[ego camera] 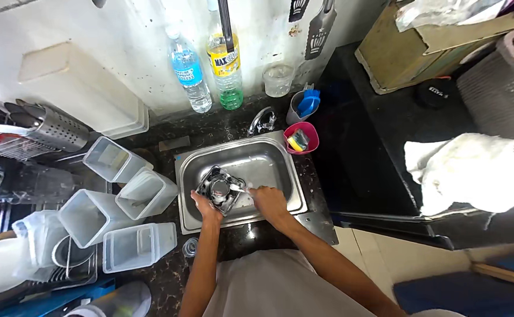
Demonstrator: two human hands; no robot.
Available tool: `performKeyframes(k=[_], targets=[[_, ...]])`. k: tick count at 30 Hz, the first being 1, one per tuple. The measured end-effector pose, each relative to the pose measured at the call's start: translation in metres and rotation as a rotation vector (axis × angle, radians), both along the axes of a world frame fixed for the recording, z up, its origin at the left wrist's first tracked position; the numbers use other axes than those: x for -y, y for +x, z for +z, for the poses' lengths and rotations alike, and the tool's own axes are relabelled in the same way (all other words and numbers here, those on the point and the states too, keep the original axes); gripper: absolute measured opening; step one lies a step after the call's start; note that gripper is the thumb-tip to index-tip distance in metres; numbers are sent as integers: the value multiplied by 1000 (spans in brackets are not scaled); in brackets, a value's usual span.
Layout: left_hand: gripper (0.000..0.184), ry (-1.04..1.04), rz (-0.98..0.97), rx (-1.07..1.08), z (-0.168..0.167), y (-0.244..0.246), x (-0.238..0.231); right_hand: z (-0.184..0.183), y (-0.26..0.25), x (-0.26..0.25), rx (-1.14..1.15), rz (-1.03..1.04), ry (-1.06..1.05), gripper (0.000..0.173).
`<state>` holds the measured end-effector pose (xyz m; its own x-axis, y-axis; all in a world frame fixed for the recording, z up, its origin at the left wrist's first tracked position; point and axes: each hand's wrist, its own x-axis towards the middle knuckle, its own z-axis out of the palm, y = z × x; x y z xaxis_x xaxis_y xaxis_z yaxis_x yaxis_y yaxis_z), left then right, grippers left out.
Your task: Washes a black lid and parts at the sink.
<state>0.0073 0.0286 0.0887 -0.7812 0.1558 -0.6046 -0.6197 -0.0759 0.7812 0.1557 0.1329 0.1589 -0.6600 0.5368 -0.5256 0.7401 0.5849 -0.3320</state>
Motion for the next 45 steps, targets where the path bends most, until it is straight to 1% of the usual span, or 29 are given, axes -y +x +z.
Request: performKeyframes(k=[2, 4, 6, 8, 11, 12, 14, 16, 17, 19, 21, 23, 26, 28, 30, 33, 35, 37, 40, 42, 43, 45], targets=[[76, -116, -123, -101, -2, 1, 4, 11, -10, -16, -13, -8, 20, 25], [74, -264, -218, -230, -4, 3, 5, 11, -15, -36, -103, -2, 106, 15], [73, -339, -218, -288, -1, 2, 1, 14, -17, -44, -161, 31, 199, 10], [72, -372, -193, -323, 4, -3, 0, 24, -22, -41, -109, 60, 199, 10], [68, -350, -194, -350, 6, -6, 4, 19, -32, -36, -20, 91, 88, 17], [67, -350, -229, -364, 6, -2, 7, 12, -33, -34, -22, 77, 66, 17], [67, -361, -259, -398, 5, 5, 8, 5, -32, -31, -62, -2, 88, 14], [69, -301, -169, -345, 3, 4, 6, 6, -29, -29, -90, -55, 119, 13], [71, -237, -112, -278, 3, 0, 6, 8, -27, -29, -94, -69, 112, 14], [73, -65, -35, -133, 3, -8, 8, 7, -21, -29, -111, -93, 37, 18], [73, 78, -2, -68, -2, -11, 11, -2, -18, -25, -129, -113, -96, 26], [72, 157, 20, -72, -5, -4, 9, -12, -16, -11, -185, -178, -239, 32], [68, 199, 108, -133, -7, 8, 0, -12, -19, 17, -241, -291, -491, 38], [66, 230, 131, -166, -5, 12, -2, -15, -23, 18, -248, -309, -529, 41], [65, 213, 132, -172, -3, 17, -4, -21, -25, 17, -227, -323, -478, 37], [70, 141, 191, -181, -1, 16, -9, -22, -20, 36, -199, -280, -429, 34], [74, 140, 210, -205, 1, 9, -7, -21, -14, 44, -164, -230, -452, 35], [72, 67, 206, -290, -1, 6, -8, -23, -15, 43, -157, -229, -542, 38], [70, -28, 130, -462, -3, 13, -9, -30, -23, 59, -277, -369, -781, 37], [65, -49, 86, -537, -3, 15, -12, -22, -25, 71, -326, -432, -919, 36], [64, -43, 54, -531, -6, 16, -11, -19, -25, 70, -328, -413, -913, 36], [67, -6, 1, -466, -11, 15, -7, -13, -23, 46, -289, -256, -722, 38]])
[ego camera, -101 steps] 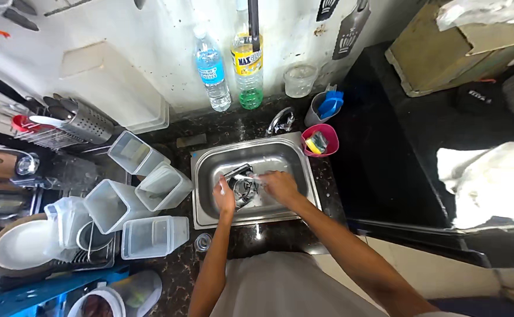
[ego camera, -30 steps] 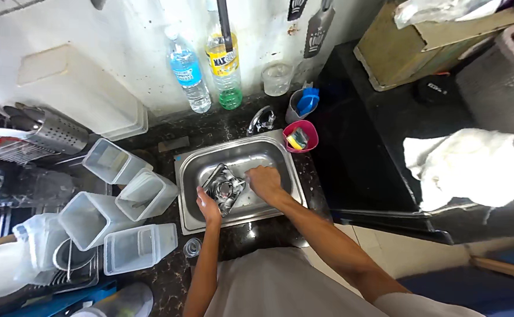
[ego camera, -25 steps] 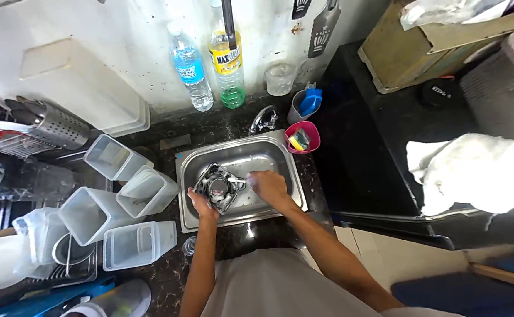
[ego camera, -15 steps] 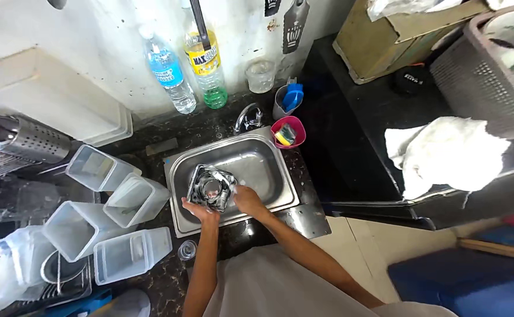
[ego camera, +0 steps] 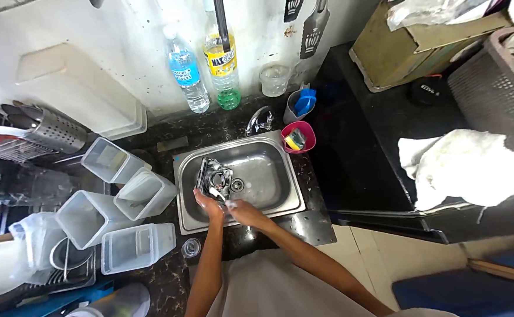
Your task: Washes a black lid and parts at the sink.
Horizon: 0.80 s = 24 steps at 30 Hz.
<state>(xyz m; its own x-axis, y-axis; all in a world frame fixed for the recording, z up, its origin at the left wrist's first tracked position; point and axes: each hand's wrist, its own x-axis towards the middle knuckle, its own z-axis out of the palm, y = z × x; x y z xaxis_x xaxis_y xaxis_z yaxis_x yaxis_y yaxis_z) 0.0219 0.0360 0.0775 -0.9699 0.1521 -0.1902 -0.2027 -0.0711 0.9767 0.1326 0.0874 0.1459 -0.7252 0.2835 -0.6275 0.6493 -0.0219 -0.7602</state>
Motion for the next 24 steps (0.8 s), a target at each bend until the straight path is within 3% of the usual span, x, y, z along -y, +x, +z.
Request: performKeyframes(k=[3, 5, 8, 12, 16, 19, 24], targets=[[70, 60, 27, 132, 4, -5, 4, -16, 9, -36, 64, 270, 365, 38], [69, 57, 24, 159, 7, -11, 6, -24, 14, -63, 107, 392, 452, 36], [66, -64, -50, 108, 5, -8, 5, -14, 7, -84, 183, 418, 588, 31], [61, -198, -51, 9, 11, -2, 4, -28, 4, -125, 227, 409, 464, 33], [63, -164, 22, 84, 1, -7, 19, -41, 52, -165, 370, 201, 490, 38], [66, -42, 69, 219, -16, -20, 34, -18, 80, -183, 502, -5, 589, 36], [65, -39, 60, 347, -25, -10, 26, 22, 82, -193, 688, -278, 679, 31]])
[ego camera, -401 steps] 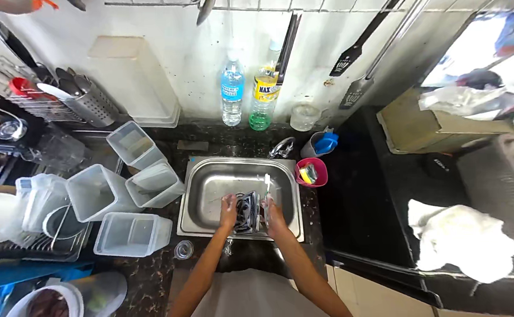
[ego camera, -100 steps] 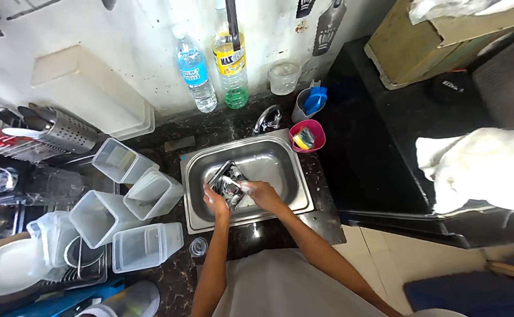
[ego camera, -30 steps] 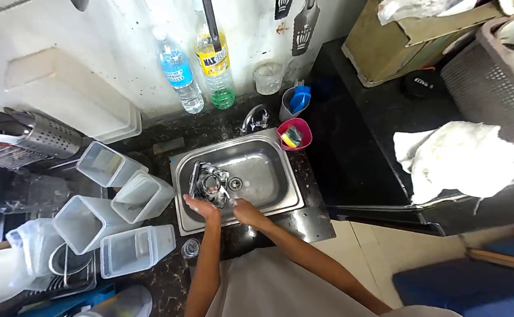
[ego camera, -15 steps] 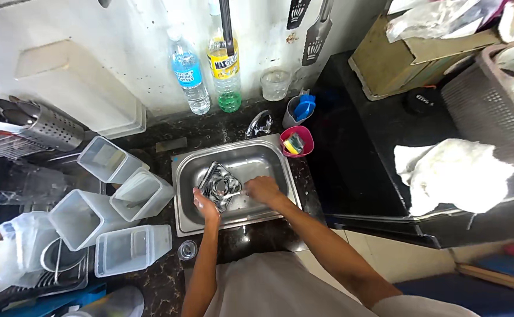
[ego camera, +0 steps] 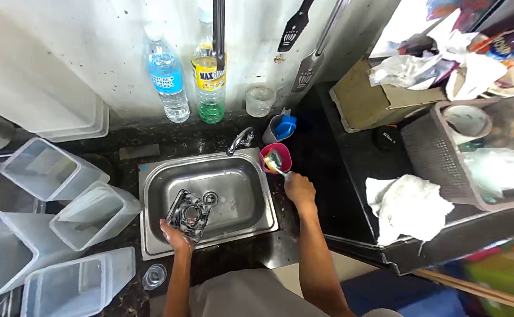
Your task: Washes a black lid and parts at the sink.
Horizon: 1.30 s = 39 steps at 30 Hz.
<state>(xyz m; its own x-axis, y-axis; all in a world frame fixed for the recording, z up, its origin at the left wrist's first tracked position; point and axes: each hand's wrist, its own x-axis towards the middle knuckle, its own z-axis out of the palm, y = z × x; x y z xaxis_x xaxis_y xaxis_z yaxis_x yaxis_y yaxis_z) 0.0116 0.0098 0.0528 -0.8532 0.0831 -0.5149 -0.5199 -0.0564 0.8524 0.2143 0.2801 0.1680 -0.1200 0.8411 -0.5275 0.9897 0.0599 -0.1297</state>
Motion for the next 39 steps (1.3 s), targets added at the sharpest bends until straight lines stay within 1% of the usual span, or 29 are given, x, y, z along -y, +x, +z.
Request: performKeyframes(k=[1, 2, 4, 6, 8, 10, 12, 14, 16, 18, 22, 24, 26, 27, 28, 29, 30, 31, 32, 33, 34, 35, 37, 39], targets=[[65, -6, -11, 18, -2, 2, -3, 0, 2, -4, -67, -24, 5, 30], [65, -9, -23, 34, -5, 4, -6, -4, 5, -7, -202, -37, 23, 29], [66, -1, -72, 58, -9, 6, -9, -21, 8, -14, -591, -56, 143, 27], [65, -7, -114, 62, -14, 6, -11, -34, 2, -23, -943, -17, 286, 32], [64, -13, -136, 80, -14, 4, -12, -35, -13, -32, -1103, 28, 427, 39], [62, -27, -116, 109, -14, 1, -14, -30, -32, -41, -1145, 10, 531, 43], [62, -25, -118, 118, -12, -2, -13, -32, -50, -60, -1118, -36, 635, 41], [62, -24, -119, 110, -10, -5, -10, -37, -58, -73, -1033, -44, 707, 37], [61, -40, -115, 88, -11, -7, -5, -32, -59, -70, -924, -22, 735, 35], [60, -58, -97, 82, -15, -9, 2, -32, -57, -70, -824, 27, 756, 33], [60, -99, -64, 113, -23, -6, 9, -54, -45, -77, -779, 136, 790, 35], [63, -129, -104, 132, -23, -5, 11, -56, -40, -79, -801, 200, 859, 34], [64, -158, -120, 134, -24, -3, 10, -45, -41, -66, -893, 281, 935, 34], [65, -174, -113, 132, -24, -3, 9, -40, -45, -53, -930, 341, 905, 37], [65, -176, -113, 137, -24, -2, 10, -40, -48, -35, -932, 412, 795, 41], [65, -169, -116, 139, -24, -2, 9, -46, -50, -17, -896, 508, 617, 38], [64, -155, -118, 136, -23, -3, 7, -55, -56, -3, -807, 608, 390, 35], [64, -145, -111, 132, -23, -4, 3, -69, -67, 3, -687, 708, 201, 33], [64, -134, -97, 127, -23, -5, 0, -89, -80, 3, -594, 798, 85, 32], [63, -122, -97, 128, -24, -5, 0, -110, -90, -1, -571, 849, 41, 28], [63, -112, -103, 129, -24, -5, 0, -128, -99, -8, -588, 854, 38, 23], [63, -107, -101, 124, -24, -6, 0, -139, -108, -17, -599, 827, 39, 22], [63, -93, -102, 107, -26, -7, 4, -148, -127, -35, -597, 716, 46, 29], [63, -101, -91, 100, -29, -9, 9, -153, -143, -52, -592, 544, 25, 34]])
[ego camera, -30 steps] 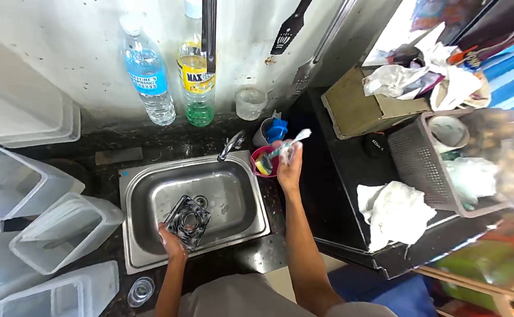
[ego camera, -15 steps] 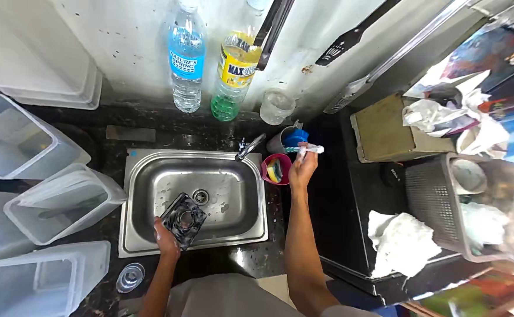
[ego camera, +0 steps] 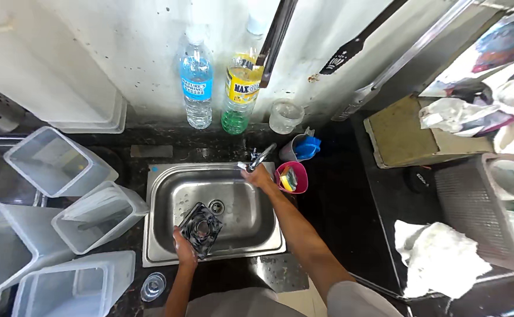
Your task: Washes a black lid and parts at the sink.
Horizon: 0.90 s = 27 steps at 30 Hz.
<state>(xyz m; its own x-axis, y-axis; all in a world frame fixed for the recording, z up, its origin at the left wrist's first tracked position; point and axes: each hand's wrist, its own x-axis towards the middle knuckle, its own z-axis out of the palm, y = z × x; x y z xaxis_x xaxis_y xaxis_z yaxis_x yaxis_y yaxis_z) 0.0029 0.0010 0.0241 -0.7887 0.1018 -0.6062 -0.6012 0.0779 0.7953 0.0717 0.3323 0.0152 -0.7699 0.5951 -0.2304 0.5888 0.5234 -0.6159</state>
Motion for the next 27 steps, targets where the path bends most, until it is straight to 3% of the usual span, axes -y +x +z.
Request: performKeyframes(k=[5, 11, 13, 16, 18, 21, 27], targets=[[66, -78, 53, 21, -1, -3, 12, 2, -24, -23, -48, 5, 96, 30], [66, -101, 86, 82, -6, -6, 12, 48, -76, -46, 306, -10, 155, 42], [67, -100, 78, 105, -8, -6, 9, 47, -77, -31, 325, 134, 151, 37], [66, -36, 107, 118, -10, -11, -3, 2, -61, 15, 266, 543, 40, 20], [64, 0, 104, 139, -10, -9, -10, -32, -57, 32, 360, 685, -66, 26], [62, 56, 73, 185, -13, -8, -15, -58, -46, 34, 284, 620, -130, 32], [59, 81, 62, 233, -19, -4, -20, -62, -13, 22, -161, 303, -371, 17]])
